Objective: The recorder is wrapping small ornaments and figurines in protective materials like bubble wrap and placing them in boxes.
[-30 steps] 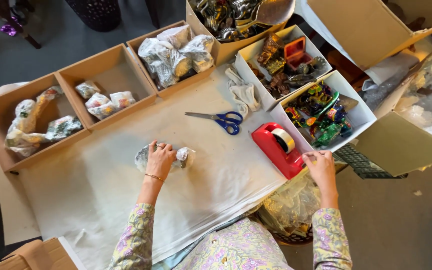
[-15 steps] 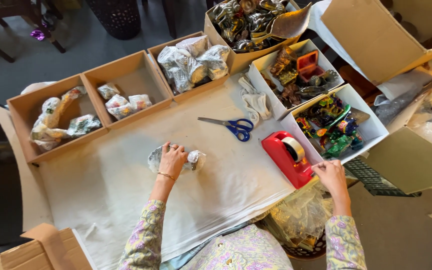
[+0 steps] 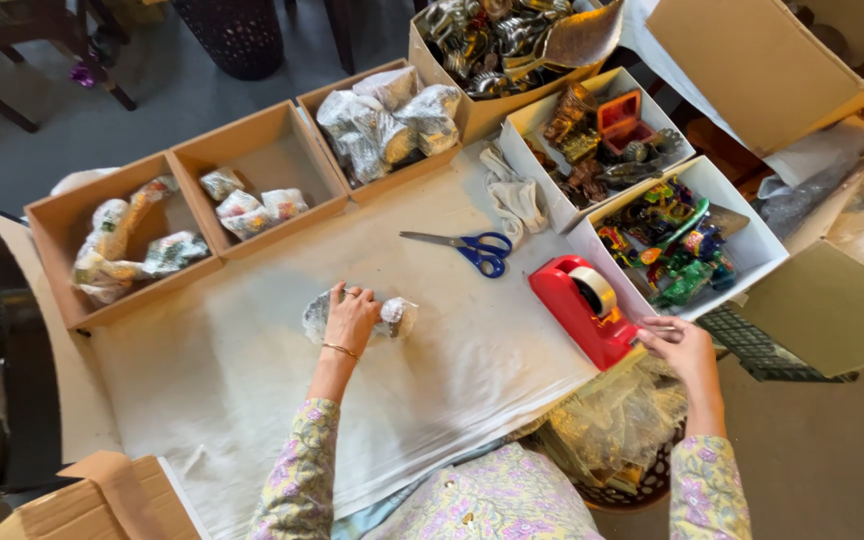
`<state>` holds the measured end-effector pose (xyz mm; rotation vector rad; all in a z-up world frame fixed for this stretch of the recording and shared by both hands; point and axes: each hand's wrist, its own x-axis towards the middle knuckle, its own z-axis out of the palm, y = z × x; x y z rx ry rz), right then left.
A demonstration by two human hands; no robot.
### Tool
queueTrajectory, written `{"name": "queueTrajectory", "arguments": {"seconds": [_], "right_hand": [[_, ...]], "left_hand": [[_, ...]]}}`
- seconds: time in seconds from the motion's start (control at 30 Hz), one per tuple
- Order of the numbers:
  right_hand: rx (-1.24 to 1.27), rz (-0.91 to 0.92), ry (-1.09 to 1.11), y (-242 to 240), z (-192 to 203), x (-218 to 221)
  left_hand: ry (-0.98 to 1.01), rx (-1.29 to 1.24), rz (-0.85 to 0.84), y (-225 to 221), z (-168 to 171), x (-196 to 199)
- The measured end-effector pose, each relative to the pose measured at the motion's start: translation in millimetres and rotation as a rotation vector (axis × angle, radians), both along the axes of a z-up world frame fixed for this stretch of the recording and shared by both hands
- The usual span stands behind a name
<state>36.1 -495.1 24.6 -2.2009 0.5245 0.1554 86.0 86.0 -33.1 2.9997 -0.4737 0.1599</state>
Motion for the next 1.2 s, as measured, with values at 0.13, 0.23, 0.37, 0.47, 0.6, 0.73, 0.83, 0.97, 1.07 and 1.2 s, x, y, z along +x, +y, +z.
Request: {"name": "queueTrajectory", "arguments": {"seconds": [0.13,0.23,0.37,0.47,0.6,0.73,0.83,0.97,1.07,1.2], "right_hand": [[0.263,-0.166,-0.159,-18,-27,-8],[0.306,-0.241,-0.21,-16,-23,-21],[0.332,-0.248,-0.22,-7,-14,-24],[0.322,-0.198,-0.212,-10,-20,-29],[0.403,-0.171,-0.22,-16,-34,-34],[0.34,-0.143,-0.26,-10,-23,-33],[0.209,-0.12,-0.257,-1,-5,-36],[0.108,-0.065,-0.24,0,-12,-33],[0.274,-0.062,-0.303,-11,-35,-33],[0.196,-0.05,-0.314,-5,-29,-35]], "left_hand": [[-0.065,0.035,-0.034,2,-21,3],[-0.076,0.008,-0.038,-2,-10,-4],[-0.058,-0.004,-0.014,-1,8,-6],[-0.045,-0.006,-0.003,-3,13,-9],[-0.027,-0.001,0.003,-3,15,-10],[-0.011,0.018,0.007,-3,19,-9],[-0.002,0.022,0.006,-4,19,-10],[-0.015,0.009,0.007,-3,21,-11],[-0.012,-0.012,0.008,-4,22,-11],[-0.007,-0.022,0.013,-5,23,-10]]}}
